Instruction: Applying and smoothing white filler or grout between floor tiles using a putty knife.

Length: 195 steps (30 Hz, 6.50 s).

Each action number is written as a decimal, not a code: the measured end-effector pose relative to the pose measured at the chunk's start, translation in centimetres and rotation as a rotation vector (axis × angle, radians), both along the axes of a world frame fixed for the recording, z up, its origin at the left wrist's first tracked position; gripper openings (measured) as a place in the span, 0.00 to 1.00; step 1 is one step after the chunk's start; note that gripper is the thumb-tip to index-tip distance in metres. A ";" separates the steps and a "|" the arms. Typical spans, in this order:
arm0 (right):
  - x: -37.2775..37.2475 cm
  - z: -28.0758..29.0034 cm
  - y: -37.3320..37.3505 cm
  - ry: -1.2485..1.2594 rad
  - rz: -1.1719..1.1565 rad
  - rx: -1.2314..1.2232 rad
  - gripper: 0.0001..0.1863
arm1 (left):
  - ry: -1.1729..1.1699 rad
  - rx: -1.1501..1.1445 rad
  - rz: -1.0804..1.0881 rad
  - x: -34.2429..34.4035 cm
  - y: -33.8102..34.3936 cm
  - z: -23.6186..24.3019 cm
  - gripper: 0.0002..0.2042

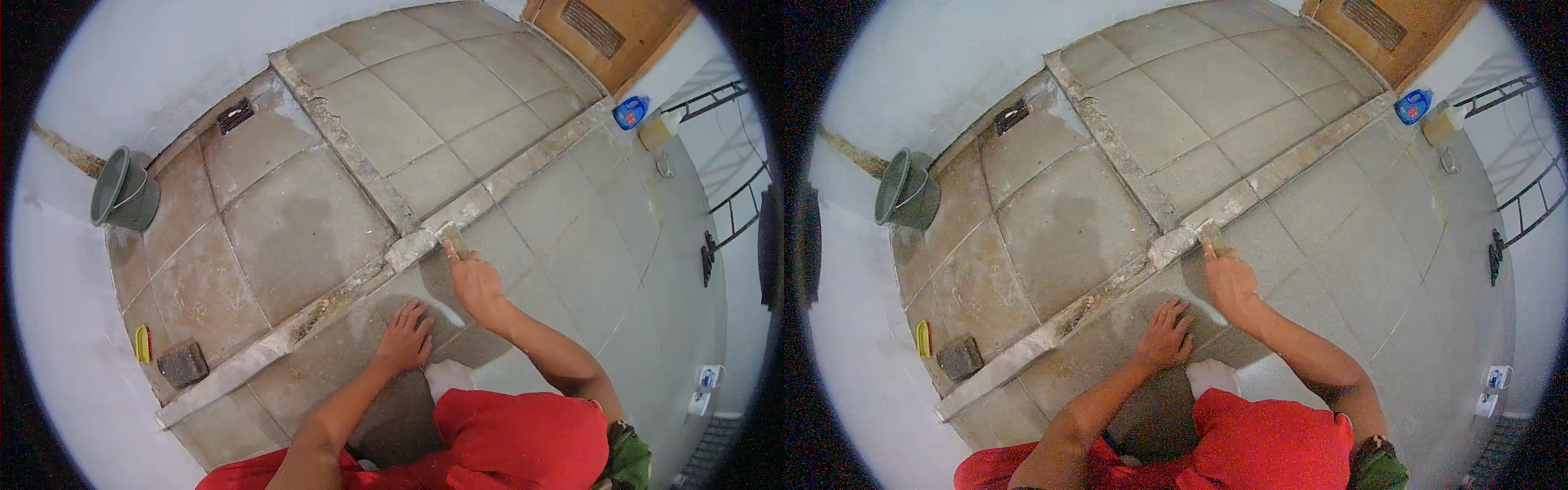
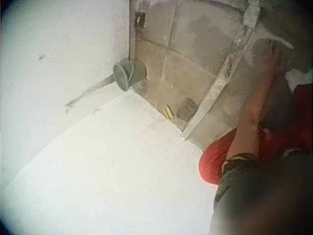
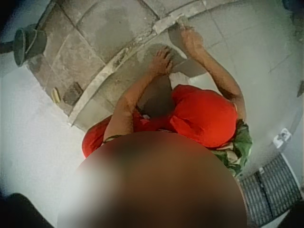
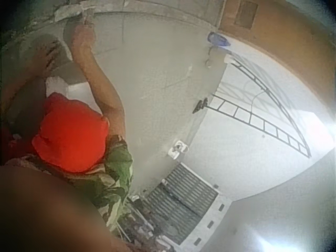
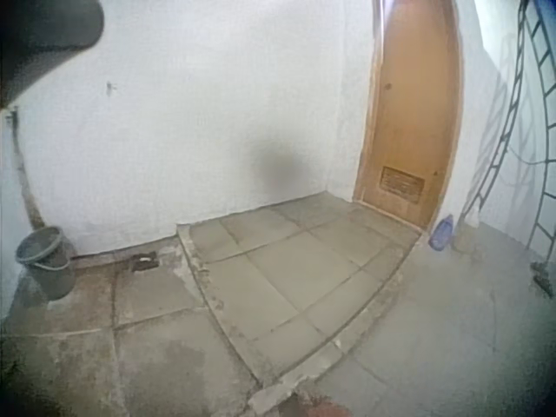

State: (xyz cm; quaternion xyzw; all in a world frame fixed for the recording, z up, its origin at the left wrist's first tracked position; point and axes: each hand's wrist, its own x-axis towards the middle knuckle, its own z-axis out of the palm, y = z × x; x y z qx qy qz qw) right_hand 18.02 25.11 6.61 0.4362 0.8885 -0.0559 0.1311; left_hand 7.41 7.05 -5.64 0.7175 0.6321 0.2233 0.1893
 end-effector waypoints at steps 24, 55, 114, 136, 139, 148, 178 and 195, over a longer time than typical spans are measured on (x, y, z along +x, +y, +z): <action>0.0 0.2 0.6 0.037 0.024 0.025 0.35 | 0.016 0.030 -0.002 0.1 0.1 -0.1 0.23; 1.1 -4.3 0.9 0.195 -0.030 -0.058 0.39 | -0.041 0.028 -0.008 0.7 0.5 0.0 0.23; 3.5 -2.5 -1.1 0.217 -0.113 -0.105 0.34 | -0.011 0.041 0.002 0.0 0.3 -0.3 0.23; 3.2 -4.1 -1.3 0.458 -0.109 -0.130 0.31 | -0.017 0.027 0.004 0.2 0.3 -0.3 0.23; 3.3 -4.0 -1.0 0.556 -0.112 -0.217 0.28 | -0.019 0.038 0.005 0.2 0.2 -0.3 0.23; 3.2 -3.4 -1.5 0.570 -0.127 -0.216 0.28 | -0.021 0.034 -0.008 0.2 0.4 -0.1 0.23; 3.7 -3.8 -1.6 0.442 -0.145 -0.142 0.32 | -0.017 0.056 0.000 0.2 0.2 -0.2 0.21; 3.5 -3.6 -2.2 0.313 -0.162 -0.099 0.30 | -0.012 0.034 0.010 0.3 0.3 0.0 0.23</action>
